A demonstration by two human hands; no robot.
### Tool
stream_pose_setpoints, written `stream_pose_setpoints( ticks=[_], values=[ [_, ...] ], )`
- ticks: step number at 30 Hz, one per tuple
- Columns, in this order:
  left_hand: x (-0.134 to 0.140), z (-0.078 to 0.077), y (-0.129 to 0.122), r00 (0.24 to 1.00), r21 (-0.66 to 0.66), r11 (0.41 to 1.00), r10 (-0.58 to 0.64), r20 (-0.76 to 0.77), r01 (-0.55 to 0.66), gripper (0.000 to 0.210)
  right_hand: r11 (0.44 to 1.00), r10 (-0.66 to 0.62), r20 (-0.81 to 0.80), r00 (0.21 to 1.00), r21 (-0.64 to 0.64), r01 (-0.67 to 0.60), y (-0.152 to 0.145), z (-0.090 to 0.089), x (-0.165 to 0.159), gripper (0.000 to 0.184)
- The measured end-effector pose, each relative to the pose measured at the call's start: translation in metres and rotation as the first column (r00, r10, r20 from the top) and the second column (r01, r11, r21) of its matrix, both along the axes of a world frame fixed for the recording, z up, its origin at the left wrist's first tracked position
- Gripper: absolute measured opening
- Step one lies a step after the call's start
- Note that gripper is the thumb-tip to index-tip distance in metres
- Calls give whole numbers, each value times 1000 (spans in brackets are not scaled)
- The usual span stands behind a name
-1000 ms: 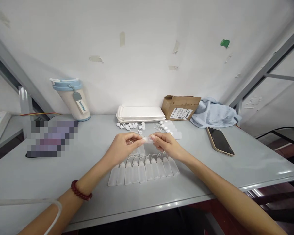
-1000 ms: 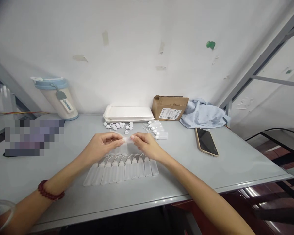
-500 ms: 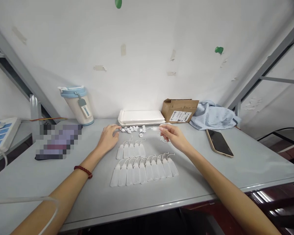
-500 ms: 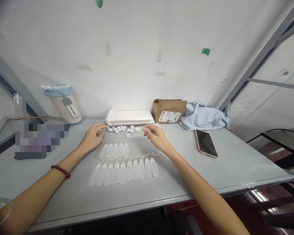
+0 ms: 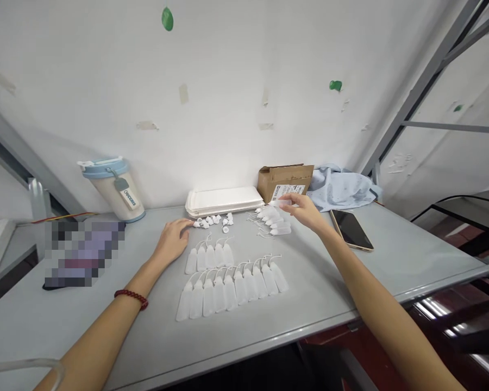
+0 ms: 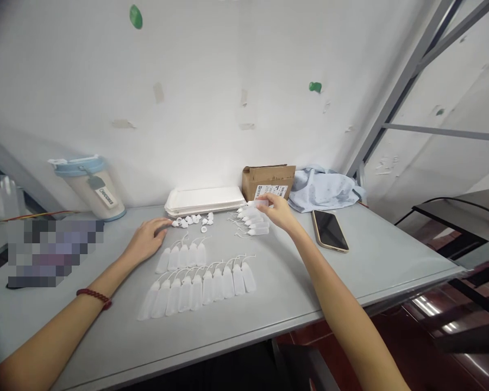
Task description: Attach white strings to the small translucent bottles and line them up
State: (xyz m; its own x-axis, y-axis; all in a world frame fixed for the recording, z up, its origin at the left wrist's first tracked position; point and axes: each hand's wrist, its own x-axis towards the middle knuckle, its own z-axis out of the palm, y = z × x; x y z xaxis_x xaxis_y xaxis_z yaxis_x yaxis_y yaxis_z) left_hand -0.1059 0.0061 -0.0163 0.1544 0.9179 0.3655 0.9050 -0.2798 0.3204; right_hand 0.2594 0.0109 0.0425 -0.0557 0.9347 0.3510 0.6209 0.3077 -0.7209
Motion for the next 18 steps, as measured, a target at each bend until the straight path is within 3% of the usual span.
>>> stream_pose_setpoints(
  ticks=[7, 18],
  values=[
    [4, 7, -7, 1000, 10, 1000, 22, 14, -22, 35, 990, 125, 117, 985, -75, -117, 6, -8, 9, 21],
    [3, 9, -7, 997, -32, 999, 30, 77, -27, 33, 990, 127, 87, 988, -75, -121, 19, -31, 11, 22]
  ],
)
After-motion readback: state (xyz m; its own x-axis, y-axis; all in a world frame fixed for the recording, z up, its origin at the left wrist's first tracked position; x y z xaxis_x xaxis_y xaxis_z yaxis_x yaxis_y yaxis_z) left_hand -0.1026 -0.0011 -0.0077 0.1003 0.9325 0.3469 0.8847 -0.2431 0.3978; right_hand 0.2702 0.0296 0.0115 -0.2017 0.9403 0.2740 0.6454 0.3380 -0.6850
